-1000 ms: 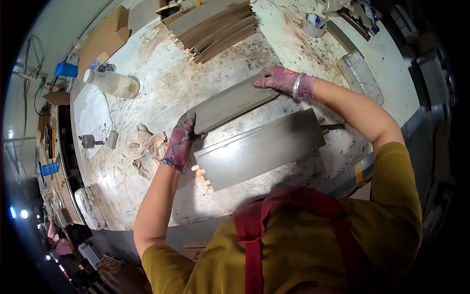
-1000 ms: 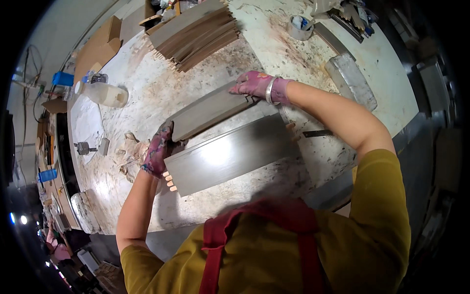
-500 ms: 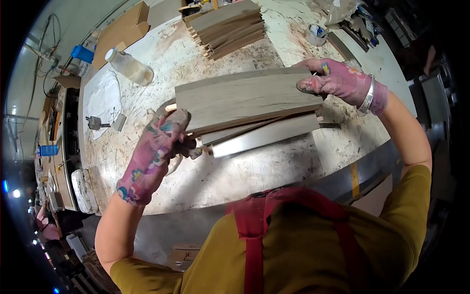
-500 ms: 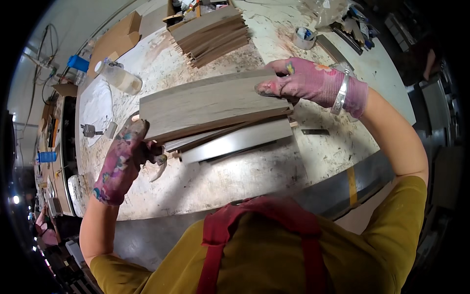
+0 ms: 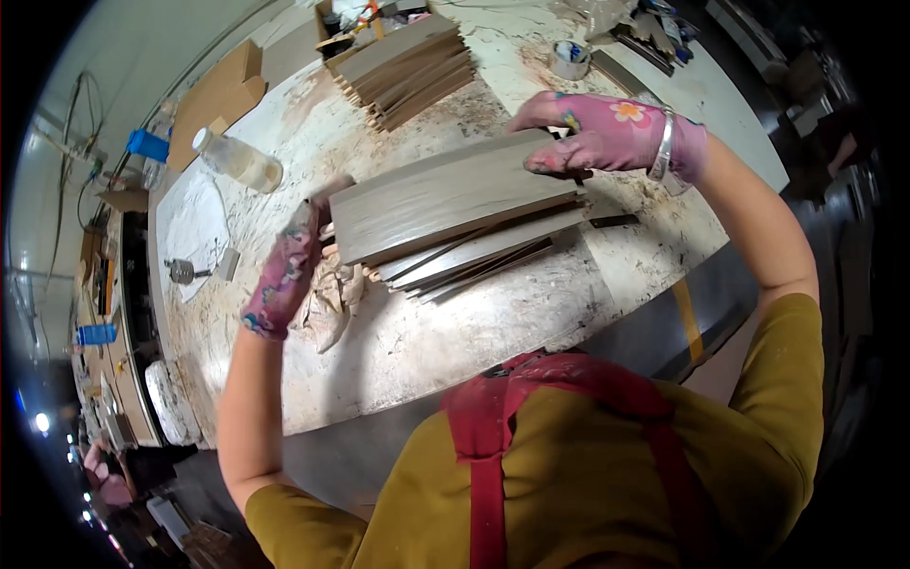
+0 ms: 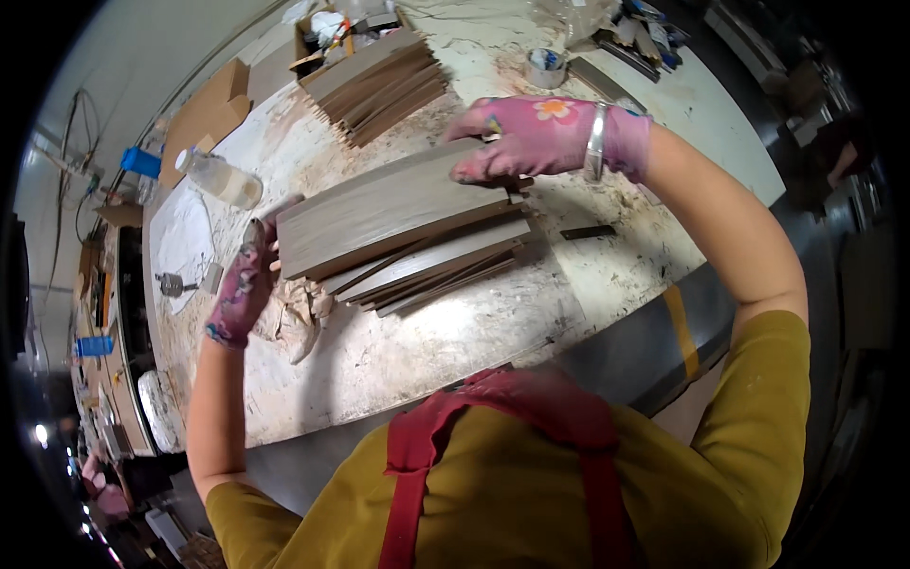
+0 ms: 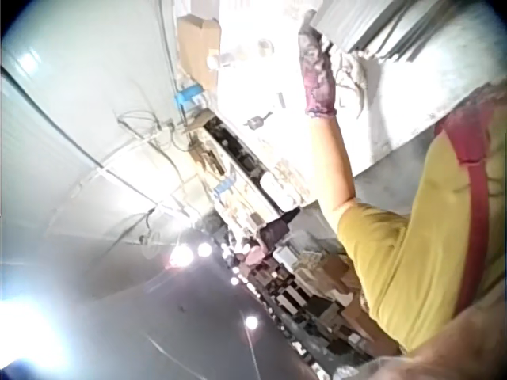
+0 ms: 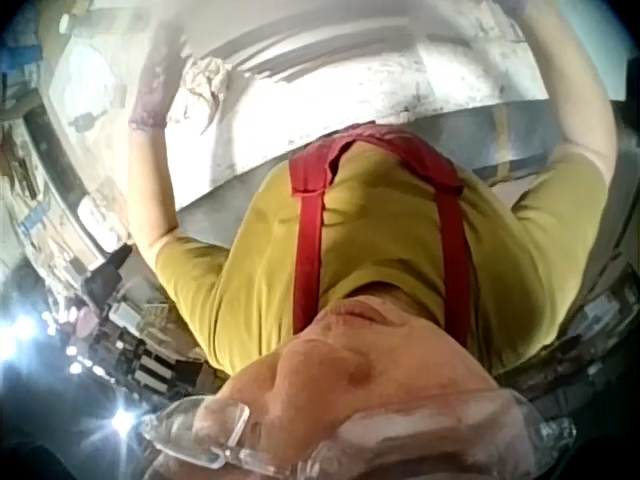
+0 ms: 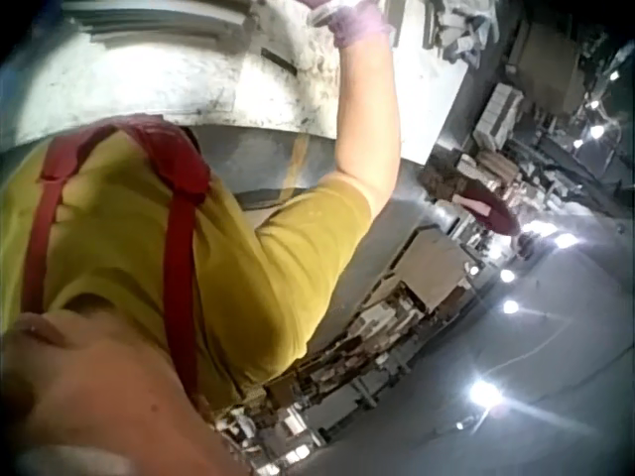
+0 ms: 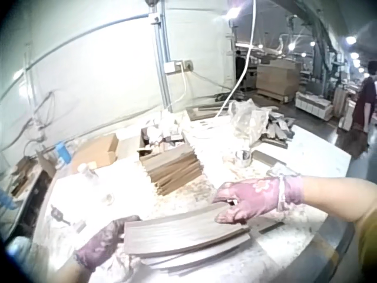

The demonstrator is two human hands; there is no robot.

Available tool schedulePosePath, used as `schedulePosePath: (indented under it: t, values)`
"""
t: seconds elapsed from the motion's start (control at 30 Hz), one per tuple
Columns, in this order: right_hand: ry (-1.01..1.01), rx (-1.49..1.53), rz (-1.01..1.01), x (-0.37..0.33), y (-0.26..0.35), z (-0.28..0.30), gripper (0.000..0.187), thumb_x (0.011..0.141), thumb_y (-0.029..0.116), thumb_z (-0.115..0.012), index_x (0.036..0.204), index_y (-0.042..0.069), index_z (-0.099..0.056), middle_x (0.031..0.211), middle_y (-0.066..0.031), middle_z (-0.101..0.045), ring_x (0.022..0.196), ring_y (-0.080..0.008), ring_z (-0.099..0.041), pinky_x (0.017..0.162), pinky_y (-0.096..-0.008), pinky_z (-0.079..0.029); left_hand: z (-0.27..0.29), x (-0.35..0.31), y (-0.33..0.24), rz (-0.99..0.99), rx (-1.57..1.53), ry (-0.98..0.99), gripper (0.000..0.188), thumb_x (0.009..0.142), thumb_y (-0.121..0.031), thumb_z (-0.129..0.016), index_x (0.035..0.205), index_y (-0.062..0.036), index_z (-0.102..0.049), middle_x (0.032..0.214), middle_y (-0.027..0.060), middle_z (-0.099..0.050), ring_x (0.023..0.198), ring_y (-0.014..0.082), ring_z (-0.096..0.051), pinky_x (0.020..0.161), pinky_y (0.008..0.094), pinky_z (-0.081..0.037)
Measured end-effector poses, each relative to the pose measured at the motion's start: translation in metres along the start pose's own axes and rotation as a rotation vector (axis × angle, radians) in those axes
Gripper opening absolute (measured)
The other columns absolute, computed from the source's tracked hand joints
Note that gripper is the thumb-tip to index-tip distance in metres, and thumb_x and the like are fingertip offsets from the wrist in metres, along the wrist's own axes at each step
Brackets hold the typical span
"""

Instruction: The person carries a stack of wood components to a workstation, applies glue to the joints of individual pieces using a small applicator, and then re-stacks the components.

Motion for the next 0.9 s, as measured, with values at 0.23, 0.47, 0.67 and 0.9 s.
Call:
schedulePosePath:
  t: [0.23, 0.47, 0.67, 0.9]
  values:
    - [0.133, -0.262, -0.202, -0.004, 0.053, -0.009, 0.086, 0.071, 0.042, -0.072, 0.139, 0.010, -0.030, 0.128, -0.0170, -0.047, 0.104, -0.0310, -0.056, 0.091, -0.0389, -0.044, -0.014, 0.015, 0.039, -0.059, -0.017, -0.190, 0.040, 0.082, -0.040, -0.055, 0.108, -0.0093, -0.052, 0.097, -0.0008, -0.051, 0.092, 0.0164, -0.053, 0.084, 0.0302, -0.042]
    - [0.069, -0.289, 0.023, 0.038, 0.039, -0.036, 0.066, 0.060, 0.029, -0.079, 0.116, 0.010, -0.051, 0.106, -0.0142, -0.060, 0.103, -0.0322, -0.056, 0.081, -0.0432, -0.047, -0.052, 0.108, 0.071, -0.292, 0.316, 0.009, 0.067, 0.061, -0.015, -0.076, 0.118, -0.0045, -0.043, 0.125, 0.0107, -0.047, 0.113, 0.0291, -0.052, 0.096, 0.0360, -0.042]
    - [0.083, -0.113, -0.201, 0.011, 0.020, -0.055, 0.053, 0.070, 0.034, -0.070, 0.116, 0.013, -0.056, 0.112, -0.0131, -0.060, 0.104, -0.0316, -0.055, 0.086, -0.0425, -0.045, -0.185, 0.171, 0.053, -0.362, 0.353, 0.345, 0.065, 0.064, -0.023, -0.069, 0.121, -0.0048, -0.042, 0.127, 0.0114, -0.047, 0.114, 0.0289, -0.051, 0.097, 0.0365, -0.041]
    - [0.300, 0.116, -0.380, 0.009, 0.004, -0.134, 0.050, 0.073, 0.036, -0.066, 0.116, 0.014, -0.057, 0.115, -0.0124, -0.059, 0.105, -0.0313, -0.055, 0.087, -0.0424, -0.045, -0.213, 0.178, 0.047, -0.372, 0.372, 0.524, 0.066, 0.068, -0.034, -0.061, 0.124, -0.0052, -0.041, 0.128, 0.0122, -0.047, 0.115, 0.0287, -0.050, 0.098, 0.0370, -0.041]
Point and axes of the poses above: each hand's wrist, its own x-axis towards the middle knuckle, its own z-axis out of the back of the hand, y = z × x, the point moved 4 cm from there along x, towards the middle knuckle
